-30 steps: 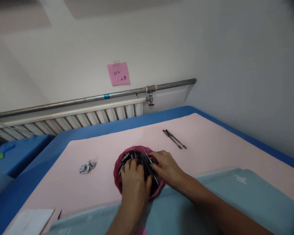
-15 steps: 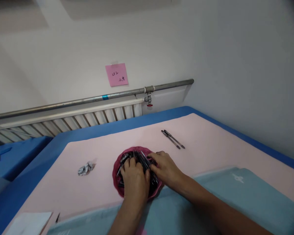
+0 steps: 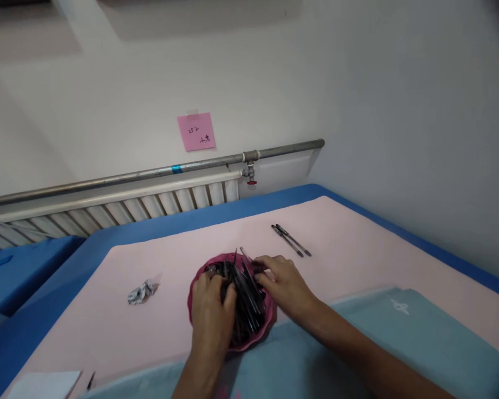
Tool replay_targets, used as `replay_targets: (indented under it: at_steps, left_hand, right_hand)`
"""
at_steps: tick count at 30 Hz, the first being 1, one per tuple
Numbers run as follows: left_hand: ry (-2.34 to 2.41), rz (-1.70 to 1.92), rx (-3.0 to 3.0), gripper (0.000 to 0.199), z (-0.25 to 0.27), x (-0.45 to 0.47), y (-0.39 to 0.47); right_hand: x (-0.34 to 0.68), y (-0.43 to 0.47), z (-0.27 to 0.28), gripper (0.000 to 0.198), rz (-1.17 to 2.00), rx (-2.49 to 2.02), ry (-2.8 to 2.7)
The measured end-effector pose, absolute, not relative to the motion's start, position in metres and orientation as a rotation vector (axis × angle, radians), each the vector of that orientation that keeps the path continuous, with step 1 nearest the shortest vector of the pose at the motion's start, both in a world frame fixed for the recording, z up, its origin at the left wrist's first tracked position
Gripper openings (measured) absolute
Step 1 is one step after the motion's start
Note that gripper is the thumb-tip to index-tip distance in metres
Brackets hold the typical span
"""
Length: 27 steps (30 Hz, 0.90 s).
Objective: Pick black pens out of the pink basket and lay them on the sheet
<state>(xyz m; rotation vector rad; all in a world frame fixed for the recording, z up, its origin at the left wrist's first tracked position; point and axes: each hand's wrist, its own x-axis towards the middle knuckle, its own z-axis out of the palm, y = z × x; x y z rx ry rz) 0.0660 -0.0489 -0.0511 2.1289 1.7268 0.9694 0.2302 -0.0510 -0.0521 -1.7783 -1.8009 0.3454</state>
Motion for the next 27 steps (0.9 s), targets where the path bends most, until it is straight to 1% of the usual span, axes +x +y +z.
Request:
replay_targets:
  at_steps: [2,5,8,11,14,19,27]
  left_hand:
    - [1.627,1.021,1.930,0.018,-0.049,0.058,-0.050]
    - [1.417,1.019,1.578,0.022,-0.045,0.051,-0.054]
    - [1.176,1.050,1.192,0.024,-0.040,0.049,-0.056]
    - [1.050,1.197,0.821,0.018,-0.034,0.044,-0.052]
    - [0.974,1.365,0.615,0.011,-0.030,0.035,-0.045]
    - [0.866,1.430,0.526,0.009,-0.029,0.028,-0.039]
    - [0.862,1.428,0.514,0.012,-0.028,0.034,-0.044]
  right_hand:
    - [0.232,-0.052,-0.050,0.026,0.479,-1.688,-1.670]
    - [0.232,-0.053,-0.049,0.025,0.770,-1.450,-1.530]
    - [0.231,-0.055,-0.048,0.025,0.905,-1.294,-1.509]
    - [0.229,-0.059,-0.044,0.027,0.891,-1.268,-1.630]
    - [0.226,-0.063,-0.042,0.030,0.790,-1.271,-1.802]
    - [0.221,-0.068,-0.042,0.028,0.591,-1.257,-2.012]
    - [0.220,-0.069,-0.049,0.027,0.557,-1.261,-2.080]
